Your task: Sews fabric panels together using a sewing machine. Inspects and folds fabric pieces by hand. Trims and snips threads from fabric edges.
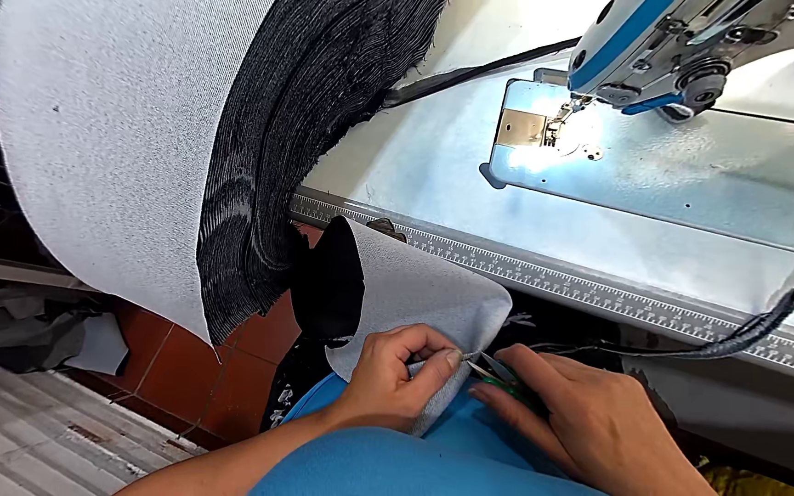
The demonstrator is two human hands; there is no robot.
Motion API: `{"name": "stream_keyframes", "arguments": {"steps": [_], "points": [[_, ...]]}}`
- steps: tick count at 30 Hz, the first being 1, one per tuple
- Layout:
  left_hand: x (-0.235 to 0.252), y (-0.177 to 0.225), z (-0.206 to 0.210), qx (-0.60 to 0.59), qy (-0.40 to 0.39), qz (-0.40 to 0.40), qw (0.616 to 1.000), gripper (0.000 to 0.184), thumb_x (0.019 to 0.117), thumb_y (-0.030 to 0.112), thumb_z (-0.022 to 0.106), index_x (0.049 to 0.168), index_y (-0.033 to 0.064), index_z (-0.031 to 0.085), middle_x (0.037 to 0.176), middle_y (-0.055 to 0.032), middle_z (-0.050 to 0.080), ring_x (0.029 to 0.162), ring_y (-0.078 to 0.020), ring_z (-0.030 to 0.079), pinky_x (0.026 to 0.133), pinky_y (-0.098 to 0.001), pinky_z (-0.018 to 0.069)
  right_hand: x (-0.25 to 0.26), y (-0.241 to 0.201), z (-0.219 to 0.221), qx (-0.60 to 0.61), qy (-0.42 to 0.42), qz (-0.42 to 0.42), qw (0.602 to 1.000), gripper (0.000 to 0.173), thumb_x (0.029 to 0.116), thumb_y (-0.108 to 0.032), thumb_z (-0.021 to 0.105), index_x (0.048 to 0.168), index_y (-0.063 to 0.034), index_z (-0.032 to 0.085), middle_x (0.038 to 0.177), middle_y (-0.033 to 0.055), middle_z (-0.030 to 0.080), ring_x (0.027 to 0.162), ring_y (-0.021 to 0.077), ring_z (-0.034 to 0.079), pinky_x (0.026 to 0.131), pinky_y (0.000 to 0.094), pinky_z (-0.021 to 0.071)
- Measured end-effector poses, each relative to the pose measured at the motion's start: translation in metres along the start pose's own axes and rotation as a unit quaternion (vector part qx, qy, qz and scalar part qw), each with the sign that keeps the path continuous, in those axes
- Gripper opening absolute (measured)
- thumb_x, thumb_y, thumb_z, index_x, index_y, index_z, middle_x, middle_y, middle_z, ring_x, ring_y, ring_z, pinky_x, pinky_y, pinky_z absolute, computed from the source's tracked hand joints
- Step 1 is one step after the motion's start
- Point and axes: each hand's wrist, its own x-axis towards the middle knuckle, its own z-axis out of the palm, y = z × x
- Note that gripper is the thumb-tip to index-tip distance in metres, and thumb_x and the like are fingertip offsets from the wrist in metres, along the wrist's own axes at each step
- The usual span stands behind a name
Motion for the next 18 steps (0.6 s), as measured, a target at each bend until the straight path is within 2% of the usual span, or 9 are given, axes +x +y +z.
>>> {"name": "stream_keyframes", "arguments": {"steps": [7, 18], "points": [[-0.0021, -0.0025, 0.0011, 0.028, 0.012, 0.015, 0.999, 0.023, 0.0988, 0.019, 0.060, 0.093, 0.0013, 0.073, 0.078, 0.0023, 0.069, 0.071, 0.0049, 0.061, 0.067, -0.0127, 0.0506, -0.0005, -0.0025, -0.0006, -0.038, -0.008, 0.012, 0.999, 0.056, 0.1039, -0.058, 0.039, 0.080, -0.0128, 0.060, 0.051, 0.0008, 0.047, 0.042, 0.0173, 0.050, 0.036, 0.0315, 0.0309], [-0.0026, -0.0021, 0.0034, 0.026, 0.014, 0.011, 1.000, 0.022, 0.0984, 0.017, 0.060, 0.093, 0.0008, 0.073, 0.078, 0.0025, 0.068, 0.071, 0.0055, 0.060, 0.067, -0.0121, 0.0498, -0.0022, -0.0029, -0.0011, -0.023, 0.001, 0.007, 1.000, 0.054, 0.1046, -0.057, 0.040, 0.081, -0.0126, 0.061, 0.053, 0.0008, 0.048, 0.044, 0.0164, 0.050, 0.038, 0.0301, 0.0314]]}}
